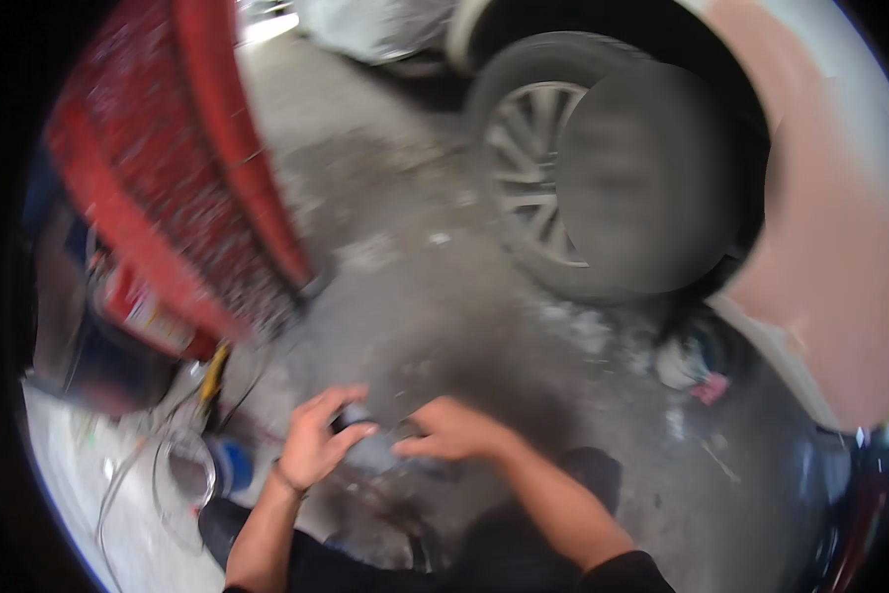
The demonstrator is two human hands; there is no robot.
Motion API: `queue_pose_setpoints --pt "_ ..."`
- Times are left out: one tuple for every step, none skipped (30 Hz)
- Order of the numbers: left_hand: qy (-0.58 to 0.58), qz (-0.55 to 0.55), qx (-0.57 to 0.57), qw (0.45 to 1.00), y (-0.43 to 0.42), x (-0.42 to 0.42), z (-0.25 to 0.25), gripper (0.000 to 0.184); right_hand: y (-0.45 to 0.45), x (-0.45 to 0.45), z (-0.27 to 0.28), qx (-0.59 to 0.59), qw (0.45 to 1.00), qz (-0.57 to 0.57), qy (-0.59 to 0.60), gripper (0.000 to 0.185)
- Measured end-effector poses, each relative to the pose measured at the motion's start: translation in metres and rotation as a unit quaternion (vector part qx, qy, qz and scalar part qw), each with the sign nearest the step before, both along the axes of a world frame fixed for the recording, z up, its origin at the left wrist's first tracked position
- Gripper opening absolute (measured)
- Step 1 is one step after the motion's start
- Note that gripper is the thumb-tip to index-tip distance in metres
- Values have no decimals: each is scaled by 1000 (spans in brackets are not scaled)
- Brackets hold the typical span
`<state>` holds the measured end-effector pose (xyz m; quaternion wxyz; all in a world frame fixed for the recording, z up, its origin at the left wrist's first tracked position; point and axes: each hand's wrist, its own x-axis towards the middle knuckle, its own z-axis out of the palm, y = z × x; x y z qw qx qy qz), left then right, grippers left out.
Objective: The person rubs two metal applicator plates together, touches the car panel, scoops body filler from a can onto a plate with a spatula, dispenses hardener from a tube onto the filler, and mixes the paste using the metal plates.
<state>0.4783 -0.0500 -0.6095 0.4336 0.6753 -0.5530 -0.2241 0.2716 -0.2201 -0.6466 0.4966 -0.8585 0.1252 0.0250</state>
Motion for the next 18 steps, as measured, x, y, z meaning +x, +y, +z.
queue_pose_setpoints --pt "38 -44 92 994 -1 0 0 35 1 -2 -2 7 999 19 33 46" --pt "41 -54 89 994 0 -4 -7 27 1 -6 -1 20 997 41 64 49" --pt "43 -57 91 993 1 -7 -15 20 -1 -10 4 21 995 34 89 50" --pt "65 -58 90 992 -1 -8 -16 18 -1 -13 13 26 993 33 112 51" --pt "87 -55 92 990 -1 -9 -17 17 -1 -16 16 36 990 36 134 52" --pt "110 -50 98 988 -2 -7 -21 15 -4 -21 14 17 994 -7 107 53" --pt "132 -12 97 986 -2 -3 -27 14 -7 -28 8 -1 996 -47 79 54" --pt "154 25 97 983 -2 5 -35 15 -10 -33 0 -18 995 -87 51 55" --pt "175 63 99 978 -4 11 -40 16 -14 -35 -4 -50 988 -146 31 59" --pt "172 91 70 978 -6 19 -47 19 -17 -37 -7 -11 979 -200 25 61" --pt "170 121 41 977 -8 26 -54 22 -22 -36 3 28 967 -253 18 64" --pt "166 151 13 974 -9 31 -60 26 -27 -35 9 68 950 -304 12 66" --pt "169 161 15 972 -9 35 -65 27 -30 -36 9 112 934 -338 18 65" --pt "171 171 16 970 -8 37 -70 29 -30 -36 9 152 926 -346 -4 65" --pt "174 182 18 968 -7 37 -75 30 -28 -35 10 192 915 -354 -26 65" --pt "172 185 17 968 -7 34 -80 31 -27 -34 11 231 902 -361 -48 65" --pt "168 188 17 968 -7 32 -85 32 -28 -33 9 248 904 -347 -33 60" --pt "165 191 17 968 -7 29 -89 33 -29 -32 8 264 905 -332 -17 55"
